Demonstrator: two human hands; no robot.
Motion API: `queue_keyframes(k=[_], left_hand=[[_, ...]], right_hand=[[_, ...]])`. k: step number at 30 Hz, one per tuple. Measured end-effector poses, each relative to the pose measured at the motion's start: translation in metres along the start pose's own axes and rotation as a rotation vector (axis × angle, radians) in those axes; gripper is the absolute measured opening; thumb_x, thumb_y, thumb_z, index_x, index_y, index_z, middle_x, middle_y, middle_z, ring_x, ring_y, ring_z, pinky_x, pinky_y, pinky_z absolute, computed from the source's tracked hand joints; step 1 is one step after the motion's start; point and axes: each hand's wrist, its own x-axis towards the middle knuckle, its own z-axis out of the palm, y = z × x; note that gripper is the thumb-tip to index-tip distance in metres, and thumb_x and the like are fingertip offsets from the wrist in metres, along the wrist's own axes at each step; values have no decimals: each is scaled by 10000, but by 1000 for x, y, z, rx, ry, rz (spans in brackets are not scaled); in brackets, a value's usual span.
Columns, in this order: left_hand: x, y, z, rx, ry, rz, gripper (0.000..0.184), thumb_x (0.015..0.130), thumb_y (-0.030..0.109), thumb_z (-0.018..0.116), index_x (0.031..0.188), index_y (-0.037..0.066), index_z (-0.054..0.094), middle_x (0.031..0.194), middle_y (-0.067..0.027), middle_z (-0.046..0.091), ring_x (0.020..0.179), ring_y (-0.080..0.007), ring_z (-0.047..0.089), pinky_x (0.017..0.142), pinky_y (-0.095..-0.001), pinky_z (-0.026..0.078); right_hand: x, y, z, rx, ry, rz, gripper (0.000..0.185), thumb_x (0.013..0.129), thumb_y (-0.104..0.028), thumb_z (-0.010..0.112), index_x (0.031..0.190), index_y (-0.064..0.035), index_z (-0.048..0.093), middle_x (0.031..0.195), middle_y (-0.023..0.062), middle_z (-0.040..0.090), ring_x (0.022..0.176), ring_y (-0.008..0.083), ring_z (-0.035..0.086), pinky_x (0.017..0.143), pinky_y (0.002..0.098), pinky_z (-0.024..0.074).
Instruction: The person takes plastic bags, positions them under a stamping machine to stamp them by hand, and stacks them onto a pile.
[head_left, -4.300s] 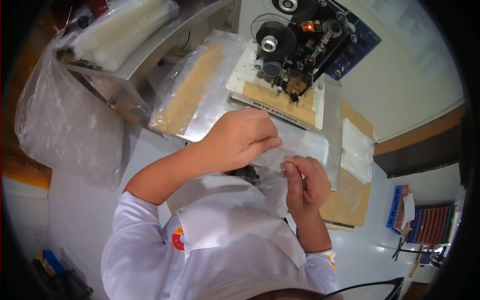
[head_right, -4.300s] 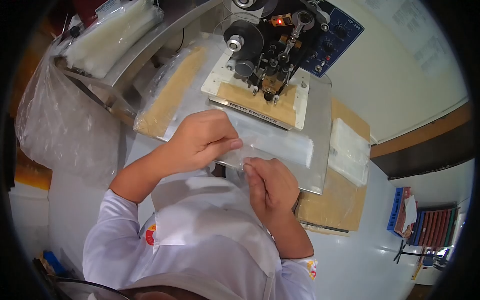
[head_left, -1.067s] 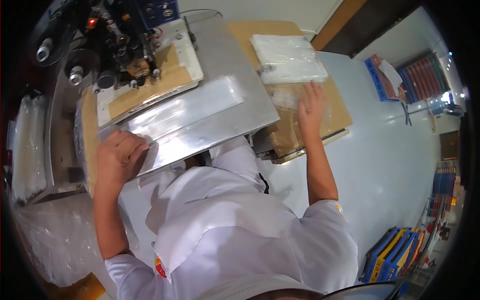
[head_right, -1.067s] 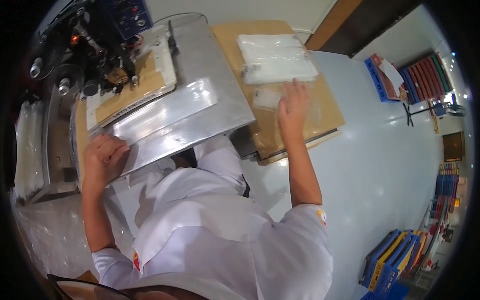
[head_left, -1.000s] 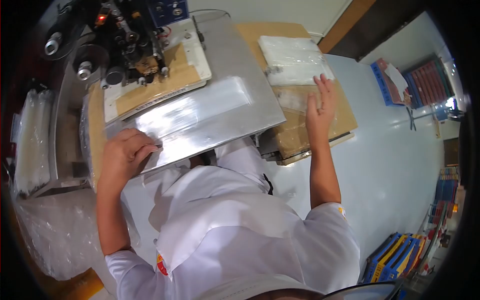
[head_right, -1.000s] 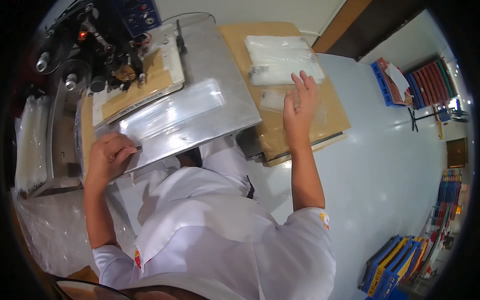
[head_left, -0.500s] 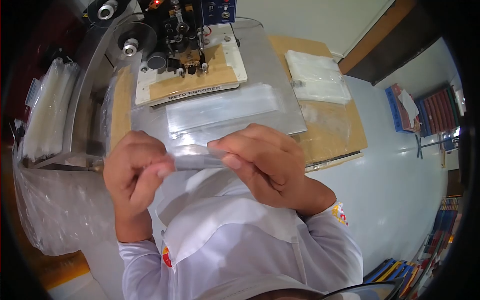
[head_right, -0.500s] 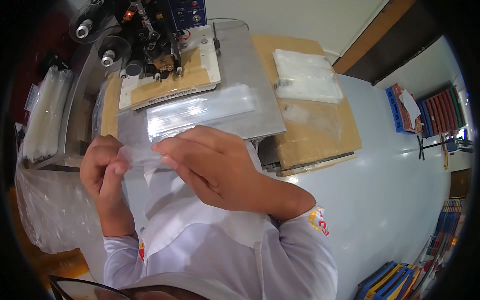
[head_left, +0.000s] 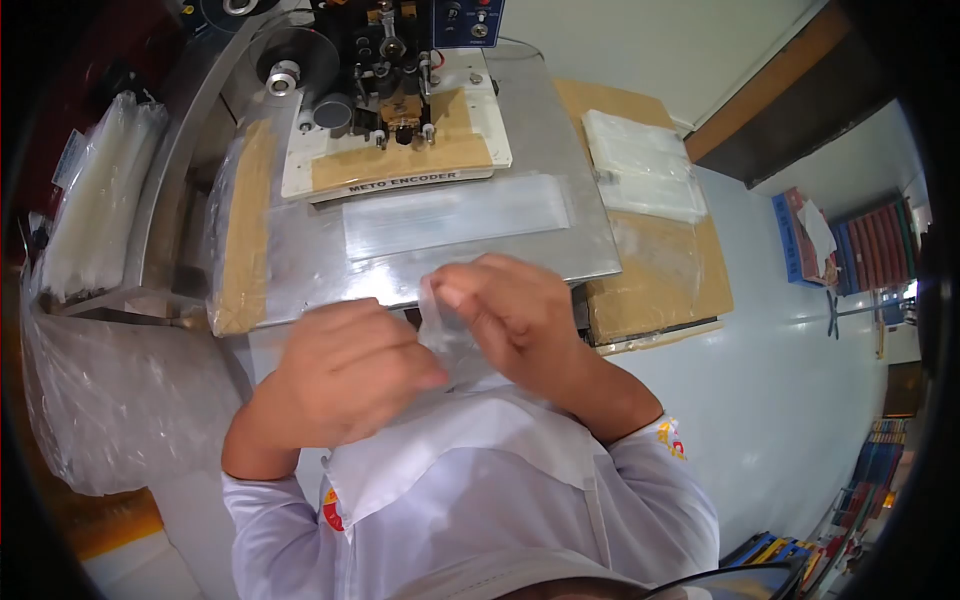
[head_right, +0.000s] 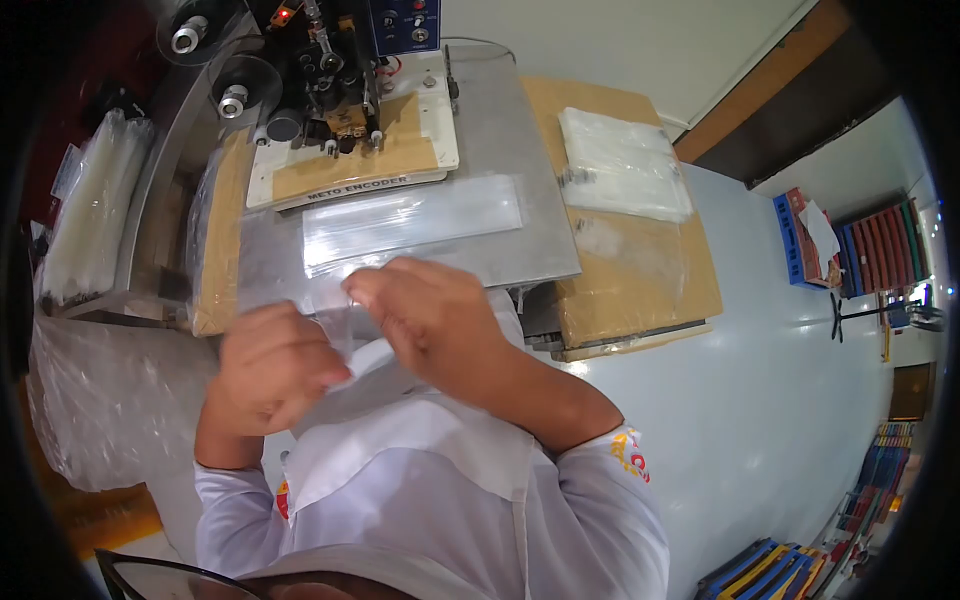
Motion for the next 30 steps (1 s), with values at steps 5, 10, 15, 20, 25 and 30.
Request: queue_keyframes(k=[5, 10, 15, 20, 25, 30], left_hand=[[-18, -50, -7, -23, 239, -365, 83, 872, 86, 710, 920, 27, 678, 824, -80, 648, 725, -209, 601, 647, -333, 466], [6, -24, -6, -231, 258, -398, 243, 876, 99, 728, 1100, 4, 723, 896, -76, 674, 809, -183, 618, 714, -306, 474], [2, -38, -5, -181, 134, -399, 203, 856, 37, 764, 1050, -19, 744, 838, -45, 709, 754, -131, 638, 675, -274, 491], [3, -61, 20, -750, 544, -675, 95, 899, 103, 767, 884, 27, 713, 792, -30, 700, 622, -63, 587, 527, -217, 444], [2, -81, 32, -809, 564, -727, 159, 950, 154, 725, 839, 48, 683, 753, -15, 672, 606, -37, 559, 487, -192, 395], [13, -103, 27, -612, 650, -762, 152, 978, 186, 688, 983, 35, 707, 734, 15, 629, 659, -38, 566, 529, -211, 411]], right_hand=[[2, -5, -7, 57, -128, 63, 99, 966, -79, 627, 1051, -71, 677, 817, 100, 644, 711, 304, 630, 615, 396, 502], [17, -9, -20, -14, -279, 75, 120, 945, -83, 660, 1063, -71, 674, 827, 115, 640, 731, 323, 629, 639, 411, 504], [29, -4, -21, -169, -128, -2, 261, 897, -153, 733, 1145, -93, 679, 994, 108, 689, 898, 327, 659, 775, 425, 521], [19, -1, -17, -587, 78, -354, 448, 834, -250, 793, 1250, -131, 676, 1383, 49, 604, 1319, 333, 511, 1091, 509, 381], [25, 52, -18, -777, -66, -525, 440, 823, -148, 736, 1258, -130, 677, 1379, 71, 638, 1339, 311, 549, 1145, 543, 343], [48, 86, -23, -757, -222, -372, 441, 821, -21, 654, 1257, -79, 671, 1351, 104, 652, 1325, 313, 568, 1140, 540, 384]])
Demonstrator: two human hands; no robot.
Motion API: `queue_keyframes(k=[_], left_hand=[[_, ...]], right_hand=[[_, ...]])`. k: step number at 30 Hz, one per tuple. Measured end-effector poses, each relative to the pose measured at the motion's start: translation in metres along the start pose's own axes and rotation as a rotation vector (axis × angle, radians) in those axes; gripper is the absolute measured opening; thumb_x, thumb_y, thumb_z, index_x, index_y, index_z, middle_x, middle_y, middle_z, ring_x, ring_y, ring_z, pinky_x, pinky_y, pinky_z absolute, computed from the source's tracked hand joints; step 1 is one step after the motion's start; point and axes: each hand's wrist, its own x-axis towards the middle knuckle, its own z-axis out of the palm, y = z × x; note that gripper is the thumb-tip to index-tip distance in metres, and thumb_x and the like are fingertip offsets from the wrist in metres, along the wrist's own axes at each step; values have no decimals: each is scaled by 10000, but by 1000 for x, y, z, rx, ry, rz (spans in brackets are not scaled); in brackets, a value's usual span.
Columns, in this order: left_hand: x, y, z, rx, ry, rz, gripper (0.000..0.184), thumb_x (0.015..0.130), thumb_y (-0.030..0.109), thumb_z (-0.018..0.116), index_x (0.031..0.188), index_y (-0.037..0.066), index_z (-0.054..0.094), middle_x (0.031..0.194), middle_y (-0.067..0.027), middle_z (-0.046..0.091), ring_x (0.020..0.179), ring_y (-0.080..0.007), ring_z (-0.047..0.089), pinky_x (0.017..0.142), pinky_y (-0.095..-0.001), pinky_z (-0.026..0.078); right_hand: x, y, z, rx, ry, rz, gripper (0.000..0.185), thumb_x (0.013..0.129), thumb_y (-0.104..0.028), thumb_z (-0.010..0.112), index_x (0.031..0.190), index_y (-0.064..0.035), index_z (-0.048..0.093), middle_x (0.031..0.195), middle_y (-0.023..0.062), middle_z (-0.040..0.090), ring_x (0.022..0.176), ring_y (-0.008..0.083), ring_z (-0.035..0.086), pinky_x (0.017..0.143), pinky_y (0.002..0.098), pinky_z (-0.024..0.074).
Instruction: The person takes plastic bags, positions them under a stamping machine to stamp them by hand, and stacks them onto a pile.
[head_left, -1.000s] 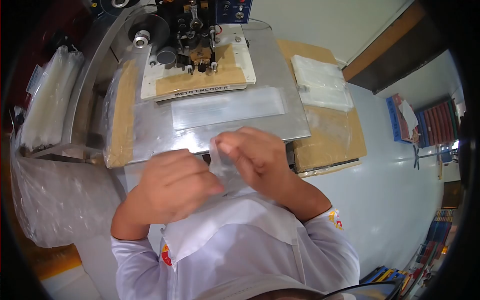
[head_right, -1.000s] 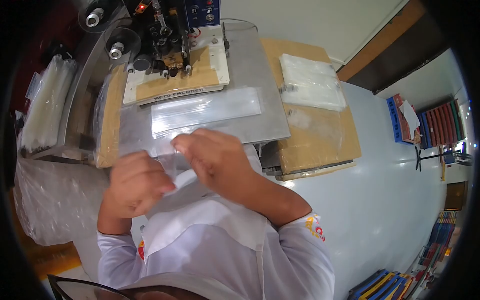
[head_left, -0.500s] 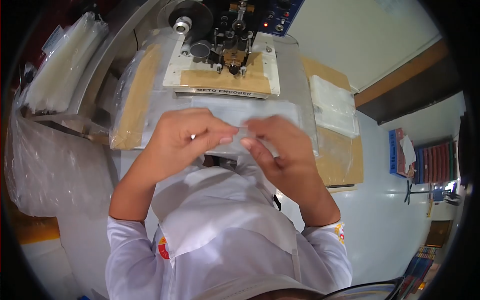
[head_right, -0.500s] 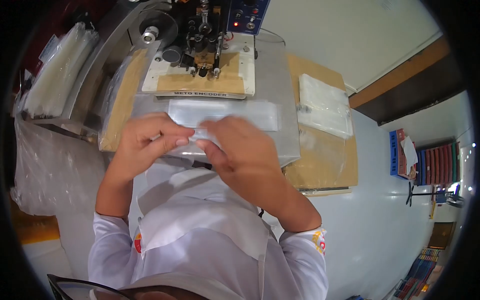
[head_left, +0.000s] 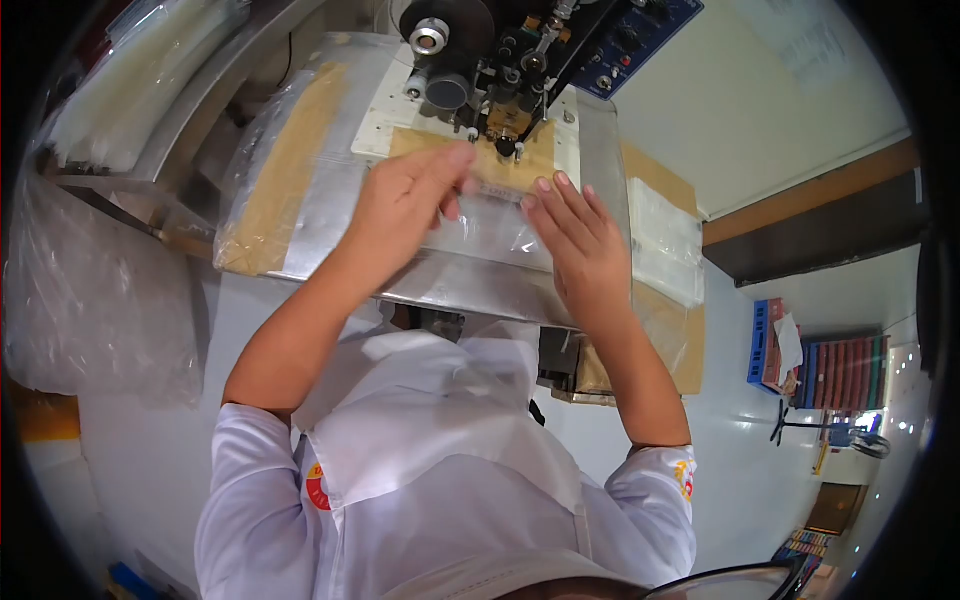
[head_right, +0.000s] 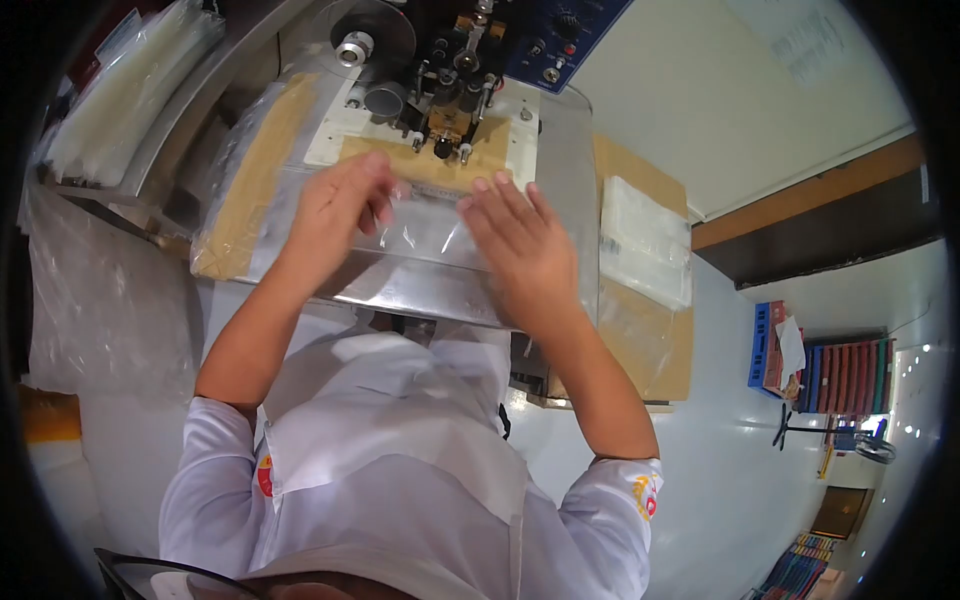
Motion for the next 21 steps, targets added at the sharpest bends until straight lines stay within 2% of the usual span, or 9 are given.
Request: queue_keyframes(k=[1, 4, 7, 10, 13, 19, 21], left_hand=[[0, 3, -4, 23, 34, 22, 163, 973, 184, 692, 1032, 32, 703, 742, 17, 628, 678, -40, 570, 557, -214, 423], [-4, 1, -31, 122, 97, 106, 275, 956, 152, 701, 1204, 36, 678, 773, 26, 612, 743, -50, 582, 678, -221, 459], [-14, -4, -50, 123, 126, 104, 269, 953, 119, 694, 1206, 29, 677, 757, 35, 578, 748, -53, 573, 716, -224, 461], [-22, -14, -64, 135, 115, 124, 263, 949, 78, 681, 1208, 33, 678, 754, 40, 552, 753, -49, 562, 717, -220, 462], [-29, -15, -71, 190, 109, 130, 257, 948, 57, 668, 1203, 28, 678, 750, 46, 531, 737, -44, 534, 722, -212, 464], [-33, -13, -73, 164, 169, 140, 255, 945, 44, 662, 1198, 23, 682, 743, 55, 510, 708, -35, 483, 704, -209, 457], [-32, -20, -79, 203, 152, 164, 274, 954, 77, 665, 1224, 34, 673, 762, 54, 534, 687, -32, 509, 658, -197, 438]], right_hand=[[2, 8, 2, -20, -95, 44, 447, 819, -1, 639, 1259, -69, 670, 1357, 111, 648, 1328, 319, 564, 1138, 535, 396], [6, 20, 3, 54, -151, 149, 573, 787, 127, 579, 1299, -114, 666, 1406, 88, 616, 1355, 282, 542, 1144, 492, 421], [18, 30, 4, 44, -184, 95, 491, 821, 76, 566, 1275, -80, 667, 1359, 131, 645, 1304, 338, 579, 1115, 526, 435], [25, 43, 13, 29, -170, 113, 514, 826, 100, 576, 1290, -103, 662, 1366, 105, 640, 1311, 304, 576, 1120, 458, 456], [31, 49, 20, 68, -120, 137, 404, 854, 62, 580, 1223, -74, 674, 1333, 132, 660, 1281, 323, 600, 1099, 484, 459], [33, 59, 23, 57, -133, 130, 358, 899, 15, 595, 1234, -83, 674, 1325, 127, 662, 1273, 311, 606, 1068, 452, 492], [33, 61, 24, 60, -123, 133, 349, 903, 6, 598, 1231, -81, 677, 1317, 126, 667, 1268, 312, 609, 1060, 451, 498]])
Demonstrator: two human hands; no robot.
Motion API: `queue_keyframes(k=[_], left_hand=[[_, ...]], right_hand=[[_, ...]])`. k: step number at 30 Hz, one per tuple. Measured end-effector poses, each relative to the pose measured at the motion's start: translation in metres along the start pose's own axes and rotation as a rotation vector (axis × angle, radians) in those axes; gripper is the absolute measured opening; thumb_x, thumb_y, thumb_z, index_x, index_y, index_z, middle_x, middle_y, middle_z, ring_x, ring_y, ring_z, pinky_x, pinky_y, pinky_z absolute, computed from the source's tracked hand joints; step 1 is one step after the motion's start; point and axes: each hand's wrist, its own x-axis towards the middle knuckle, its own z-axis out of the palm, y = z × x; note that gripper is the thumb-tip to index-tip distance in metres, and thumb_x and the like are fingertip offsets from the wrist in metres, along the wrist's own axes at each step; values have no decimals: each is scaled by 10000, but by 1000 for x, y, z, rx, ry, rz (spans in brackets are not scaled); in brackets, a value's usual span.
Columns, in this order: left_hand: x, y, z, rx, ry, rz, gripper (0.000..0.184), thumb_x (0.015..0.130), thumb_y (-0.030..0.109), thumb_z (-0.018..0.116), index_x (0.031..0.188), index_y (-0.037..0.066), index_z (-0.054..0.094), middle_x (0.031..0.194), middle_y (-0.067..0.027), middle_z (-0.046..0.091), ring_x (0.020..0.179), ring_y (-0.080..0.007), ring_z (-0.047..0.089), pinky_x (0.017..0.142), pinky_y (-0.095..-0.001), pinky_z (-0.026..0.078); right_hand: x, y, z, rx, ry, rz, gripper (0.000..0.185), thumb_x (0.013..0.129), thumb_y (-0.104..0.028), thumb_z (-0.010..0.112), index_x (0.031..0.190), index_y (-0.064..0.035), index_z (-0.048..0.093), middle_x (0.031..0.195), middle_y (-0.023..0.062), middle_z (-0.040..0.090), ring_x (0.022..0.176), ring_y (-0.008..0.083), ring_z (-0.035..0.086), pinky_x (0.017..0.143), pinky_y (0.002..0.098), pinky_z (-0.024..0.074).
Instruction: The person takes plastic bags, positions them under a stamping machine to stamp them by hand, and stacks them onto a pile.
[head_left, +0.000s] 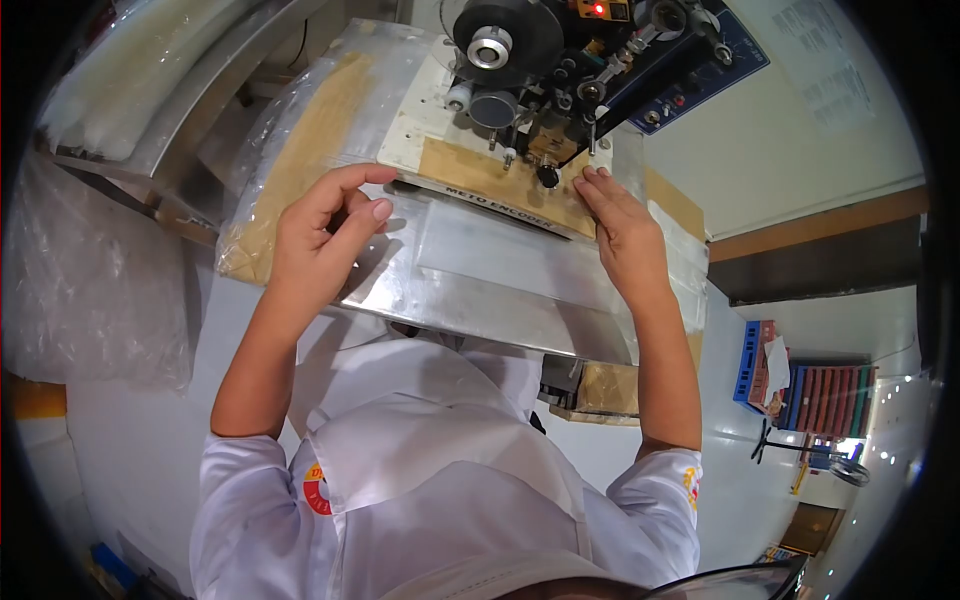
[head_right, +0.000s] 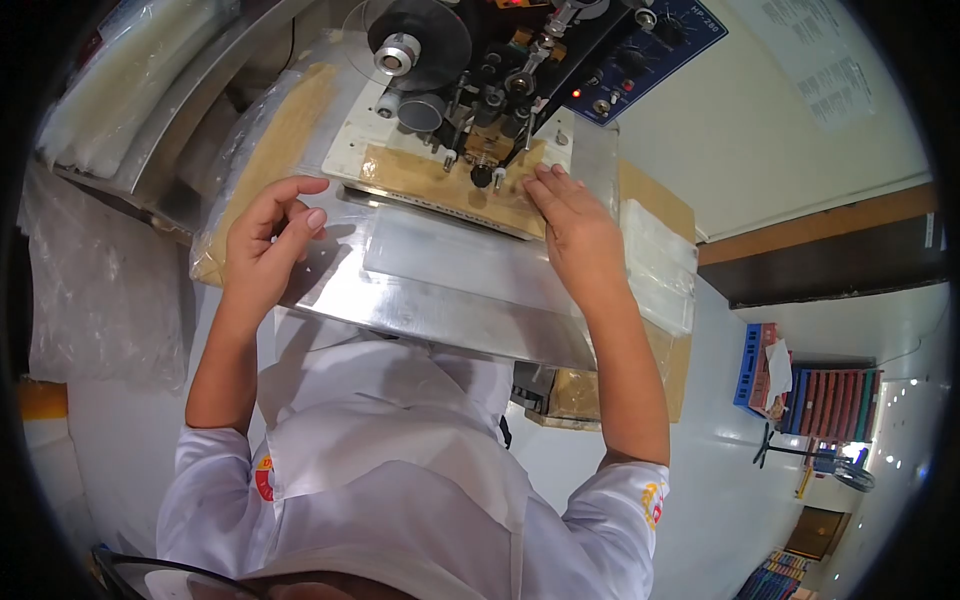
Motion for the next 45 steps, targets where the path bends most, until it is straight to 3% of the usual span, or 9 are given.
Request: queue_keyframes(k=[10, 16, 23, 27, 30, 36, 40, 42, 45], left_hand=[[-7, 15, 2, 162, -69, -18, 276, 929, 61, 679, 1203, 21, 679, 781, -5, 610, 730, -87, 561, 696, -253, 474], [0, 23, 18, 649, -378, 433, 369, 839, 132, 748, 1193, 43, 696, 1177, -123, 676, 1067, -307, 604, 906, -394, 483], [9, 16, 47, 928, -564, 540, 414, 791, 172, 791, 1181, 65, 700, 1335, -83, 659, 1121, -326, 578, 980, -450, 440], [14, 17, 44, 998, -653, 564, 436, 772, 132, 794, 1194, 77, 698, 1335, -71, 667, 1107, -311, 586, 972, -440, 441], [17, 25, 48, 1042, -705, 574, 397, 780, 95, 781, 1169, 76, 703, 1326, -71, 675, 1077, -302, 606, 943, -437, 456], [21, 26, 47, 1079, -700, 654, 358, 781, -10, 731, 1126, 84, 719, 1191, -78, 708, 994, -291, 646, 864, -430, 498], [20, 48, 52, 1044, -393, 864, 362, 767, -45, 724, 1093, 111, 746, 1025, -77, 686, 924, -273, 660, 806, -404, 518], [25, 37, 39, 1011, -260, 771, 342, 776, -45, 719, 1074, 119, 756, 980, -76, 662, 888, -262, 658, 776, -391, 522], [18, 39, 48, 1022, -224, 710, 295, 796, -33, 719, 1043, 122, 764, 925, -74, 630, 854, -252, 650, 741, -371, 522]], right_hand=[[0, 0, 2, 19, 10, 39, 290, 924, -83, 647, 1210, -88, 697, 1353, 131, 645, 1291, 313, 592, 1052, 454, 503], [-40, 24, -30, -211, 115, 245, 488, 810, 50, 641, 1213, -211, 728, 1219, 76, 685, 1147, 318, 610, 959, 427, 495], [-196, 87, -44, -486, 339, 523, 549, 732, 123, 581, 1174, -159, 747, 1115, 82, 700, 1030, 319, 608, 901, 432, 484], [-309, 87, 30, -312, 16, 712, 428, 764, 6, 615, 1152, -119, 744, 1206, 141, 691, 1139, 366, 607, 993, 449, 487], [-327, 84, 49, -24, 84, 779, 394, 824, -149, 620, 1207, -125, 712, 1346, 136, 639, 1284, 344, 558, 1098, 546, 393], [-315, 84, 47, -142, -14, 849, 445, 856, -140, 590, 1293, -104, 664, 1380, 160, 614, 1398, 391, 455, 1176, 568, 307], [-294, 73, 43, -310, 418, 769, 442, 855, -46, 604, 1292, -79, 654, 1391, 184, 593, 1367, 393, 474, 1156, 541, 324], [-253, 41, 5, -224, 679, 742, 440, 857, 2, 628, 1290, -68, 655, 1386, 200, 589, 1311, 378, 527, 1118, 467, 391], [-201, 4, -30, 371, 908, 708, 373, 885, -28, 615, 1254, -70, 658, 1290, 155, 632, 1205, 350, 581, 1067, 451, 437]])
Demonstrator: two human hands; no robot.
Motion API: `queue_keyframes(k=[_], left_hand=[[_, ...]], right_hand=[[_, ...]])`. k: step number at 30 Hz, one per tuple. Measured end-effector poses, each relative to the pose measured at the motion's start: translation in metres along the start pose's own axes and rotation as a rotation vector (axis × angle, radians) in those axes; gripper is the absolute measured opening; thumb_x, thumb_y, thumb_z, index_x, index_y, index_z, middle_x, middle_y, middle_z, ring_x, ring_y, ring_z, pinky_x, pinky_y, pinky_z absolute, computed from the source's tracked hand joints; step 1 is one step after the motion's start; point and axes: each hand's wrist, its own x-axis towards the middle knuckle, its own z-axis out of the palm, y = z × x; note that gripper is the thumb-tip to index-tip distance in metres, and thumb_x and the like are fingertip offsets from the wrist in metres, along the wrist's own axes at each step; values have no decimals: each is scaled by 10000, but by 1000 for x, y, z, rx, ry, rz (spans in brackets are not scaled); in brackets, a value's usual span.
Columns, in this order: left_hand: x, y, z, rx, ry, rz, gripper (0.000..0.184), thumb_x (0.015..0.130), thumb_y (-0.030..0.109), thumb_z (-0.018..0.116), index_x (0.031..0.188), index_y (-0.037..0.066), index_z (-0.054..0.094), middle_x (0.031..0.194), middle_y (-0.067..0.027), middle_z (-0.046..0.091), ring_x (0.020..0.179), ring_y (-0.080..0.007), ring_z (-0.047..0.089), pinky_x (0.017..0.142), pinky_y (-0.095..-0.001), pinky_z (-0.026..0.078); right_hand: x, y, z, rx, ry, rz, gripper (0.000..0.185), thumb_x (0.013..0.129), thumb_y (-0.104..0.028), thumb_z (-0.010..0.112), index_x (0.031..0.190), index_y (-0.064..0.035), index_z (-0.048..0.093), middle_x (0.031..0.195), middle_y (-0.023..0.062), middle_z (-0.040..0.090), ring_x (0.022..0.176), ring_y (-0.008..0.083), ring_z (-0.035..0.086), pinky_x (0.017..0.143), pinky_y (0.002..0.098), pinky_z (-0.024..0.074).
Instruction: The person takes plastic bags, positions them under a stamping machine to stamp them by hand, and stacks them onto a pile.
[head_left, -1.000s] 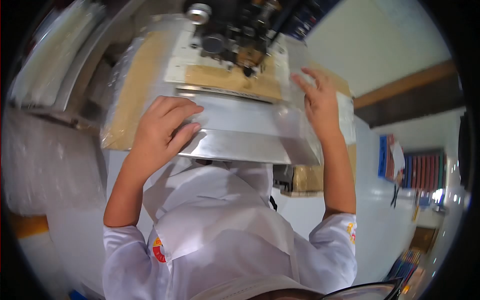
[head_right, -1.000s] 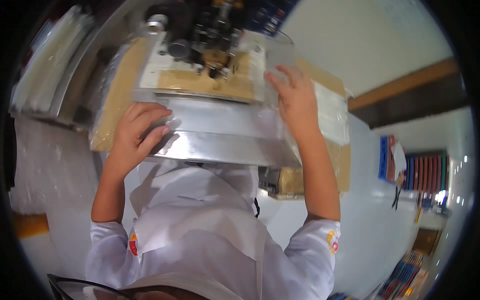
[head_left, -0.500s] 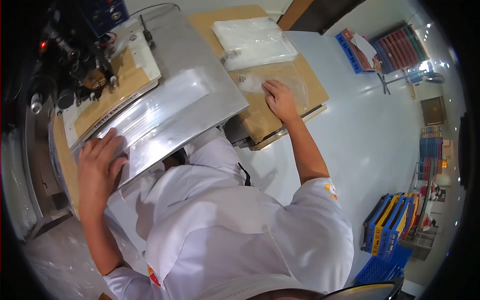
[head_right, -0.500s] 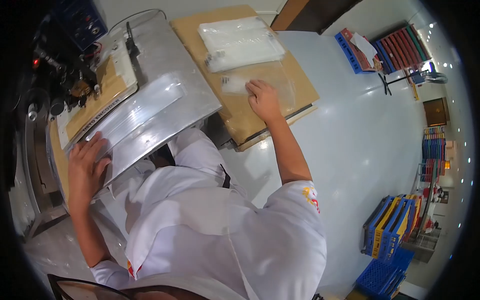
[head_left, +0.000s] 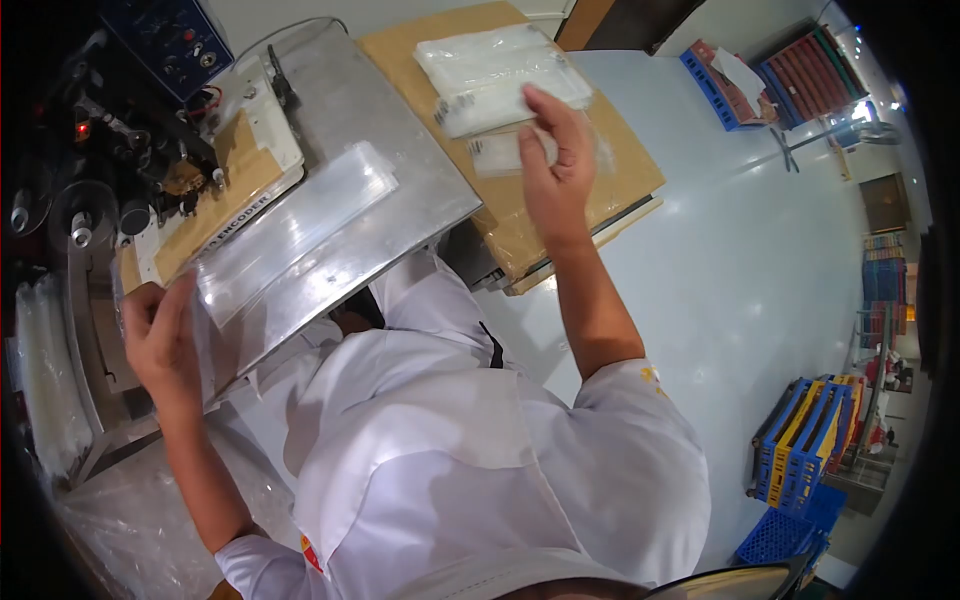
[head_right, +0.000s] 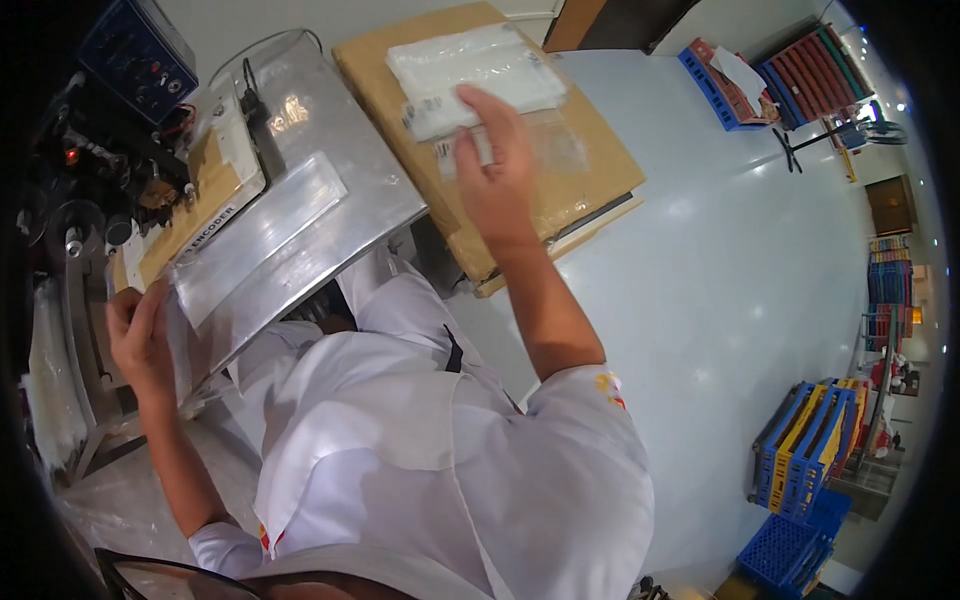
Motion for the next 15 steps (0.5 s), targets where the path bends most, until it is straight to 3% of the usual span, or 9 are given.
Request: queue_keyframes(k=[3, 6, 7, 10, 13, 15], left_hand=[[3, 9, 13, 23, -102, 2, 239, 817, -7, 730, 1013, 124, 766, 910, -75, 621, 837, -251, 645, 719, -357, 522], [-7, 6, 20, 4, -197, -14, 216, 827, 1, 736, 995, 133, 767, 919, -74, 627, 843, -254, 649, 711, -349, 520], [-9, 5, 18, -16, -225, -20, 214, 828, 1, 736, 991, 136, 766, 923, -74, 629, 848, -255, 651, 711, -347, 520], [-8, 3, 8, -55, -94, -78, 205, 839, 3, 730, 1014, 104, 765, 984, -85, 669, 891, -249, 671, 750, -330, 531], [-1, 14, -23, -263, 285, -54, 189, 842, -5, 732, 1024, 37, 758, 1049, -122, 696, 937, -251, 680, 806, -327, 539], [-3, 22, -43, -260, 337, 65, 208, 814, -61, 727, 1016, -18, 748, 1067, -166, 698, 960, -272, 678, 850, -348, 543]], right_hand=[[-7, -39, 25, 131, -322, 65, 326, 890, -34, 639, 1211, -75, 677, 1244, 129, 648, 1129, 324, 612, 994, 401, 485], [-19, -44, 46, 29, -496, -135, 293, 872, -23, 677, 1161, -64, 704, 1236, 96, 676, 1138, 258, 613, 970, 339, 489], [-22, -43, 51, 21, -469, -136, 292, 871, -32, 680, 1159, -72, 705, 1236, 102, 668, 1156, 279, 602, 985, 360, 480], [-23, -47, 52, -74, -332, -136, 313, 862, -57, 698, 1175, -71, 697, 1244, 120, 653, 1226, 314, 565, 1041, 409, 443], [-10, -96, 48, 142, -58, -205, 352, 878, -73, 706, 1228, -44, 675, 1279, 136, 642, 1257, 295, 552, 1053, 401, 433], [-5, -118, 44, 398, -277, -236, 377, 893, -89, 709, 1262, -25, 656, 1289, 152, 637, 1251, 288, 560, 1059, 392, 426]])
